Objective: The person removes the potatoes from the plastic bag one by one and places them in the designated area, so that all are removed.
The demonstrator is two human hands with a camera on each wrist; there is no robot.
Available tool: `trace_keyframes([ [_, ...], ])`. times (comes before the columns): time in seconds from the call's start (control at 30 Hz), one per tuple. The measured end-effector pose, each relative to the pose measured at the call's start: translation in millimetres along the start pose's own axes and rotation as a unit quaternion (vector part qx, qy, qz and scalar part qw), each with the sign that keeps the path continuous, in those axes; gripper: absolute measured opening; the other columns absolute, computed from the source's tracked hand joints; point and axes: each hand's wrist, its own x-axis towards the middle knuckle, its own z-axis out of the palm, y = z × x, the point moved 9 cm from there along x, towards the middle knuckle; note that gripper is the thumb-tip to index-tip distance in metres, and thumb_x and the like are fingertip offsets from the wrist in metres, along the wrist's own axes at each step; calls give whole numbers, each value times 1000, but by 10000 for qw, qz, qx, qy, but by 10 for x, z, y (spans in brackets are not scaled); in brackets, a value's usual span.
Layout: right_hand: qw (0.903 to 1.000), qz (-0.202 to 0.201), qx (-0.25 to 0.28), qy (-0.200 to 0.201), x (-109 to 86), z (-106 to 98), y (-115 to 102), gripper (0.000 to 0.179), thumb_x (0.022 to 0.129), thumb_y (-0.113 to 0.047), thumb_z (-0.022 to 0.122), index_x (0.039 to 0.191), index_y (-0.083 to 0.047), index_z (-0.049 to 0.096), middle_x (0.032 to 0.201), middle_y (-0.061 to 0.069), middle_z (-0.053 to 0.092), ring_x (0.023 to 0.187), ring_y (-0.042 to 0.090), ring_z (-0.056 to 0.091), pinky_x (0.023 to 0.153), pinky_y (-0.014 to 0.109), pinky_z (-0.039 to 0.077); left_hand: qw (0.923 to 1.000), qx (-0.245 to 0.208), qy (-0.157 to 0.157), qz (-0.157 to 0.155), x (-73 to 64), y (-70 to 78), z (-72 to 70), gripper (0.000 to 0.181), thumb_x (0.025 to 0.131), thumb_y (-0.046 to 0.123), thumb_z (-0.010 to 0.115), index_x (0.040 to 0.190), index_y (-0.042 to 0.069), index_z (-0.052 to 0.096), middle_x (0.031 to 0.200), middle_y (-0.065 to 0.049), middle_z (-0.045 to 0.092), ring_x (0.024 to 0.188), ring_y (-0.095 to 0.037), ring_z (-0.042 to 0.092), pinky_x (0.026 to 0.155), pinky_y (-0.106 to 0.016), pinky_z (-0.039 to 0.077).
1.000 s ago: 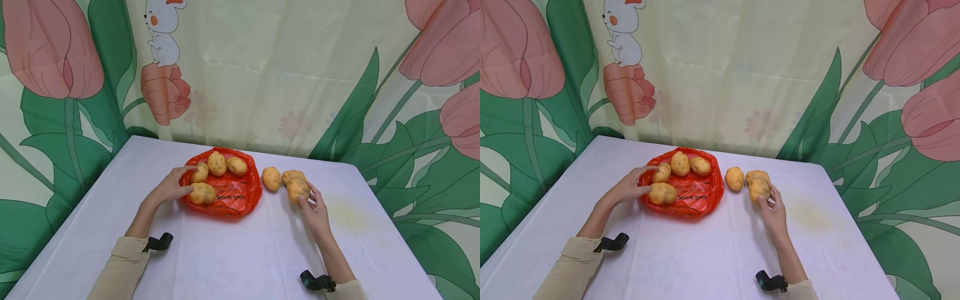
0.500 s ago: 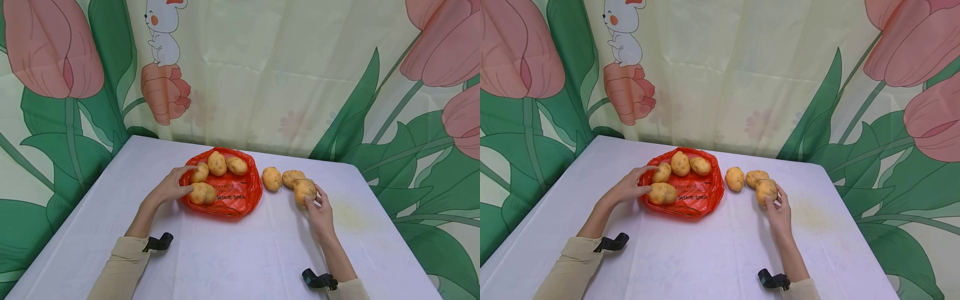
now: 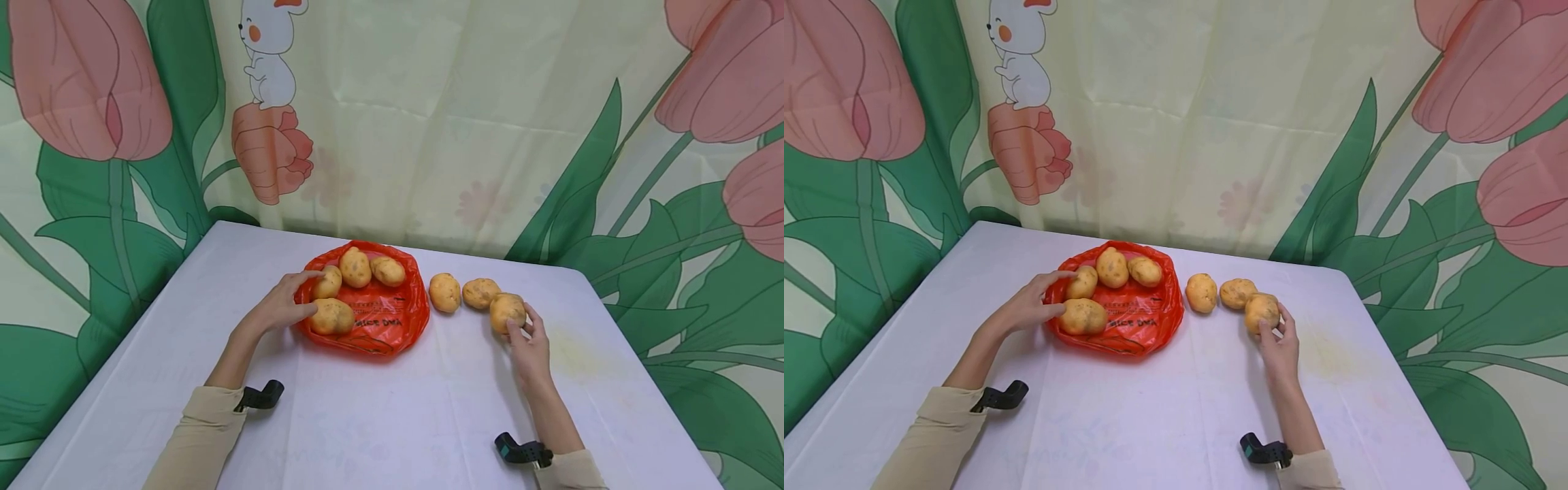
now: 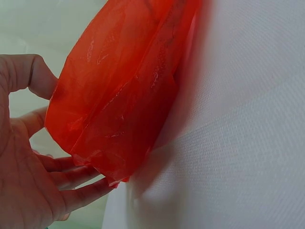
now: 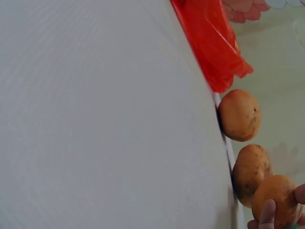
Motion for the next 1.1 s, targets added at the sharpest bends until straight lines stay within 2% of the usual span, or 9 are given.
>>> trace_keyframes([
  [0.23,9992,373,-28,105,82,-45,91,64,108,-23,49,164,-28,21,154,18,30,119,18,46,89,17,52,10000,-9,-45,-89,9,-3,6,68,91,20,62,155,16,40,156,-27,30,144,-47,30,113,-72,28],
  [0.57,9987,512,-21,85,197,-77,103,64,108,-24,49,165,-27,20,150,16,29,119,18,46,89,16,52,9999,7,-49,-104,1,-4,7,68,91,20,62,155,15,40,155,-28,30,143,-47,30,113,-72,29],
  [0.83,9984,535,-72,-142,297,-110,80,65,108,-23,48,165,-24,18,142,13,33,112,15,47,87,16,52,9999,24,-62,-149,8,-11,13,68,90,20,63,155,16,40,155,-28,30,143,-47,31,112,-72,30],
  [1.1,9969,553,-362,-417,387,-126,38,65,109,-24,45,166,-23,14,152,19,30,109,13,48,87,17,52,9998,40,-58,-171,10,-39,23,68,91,20,63,155,16,41,155,-27,30,143,-47,31,112,-72,30],
])
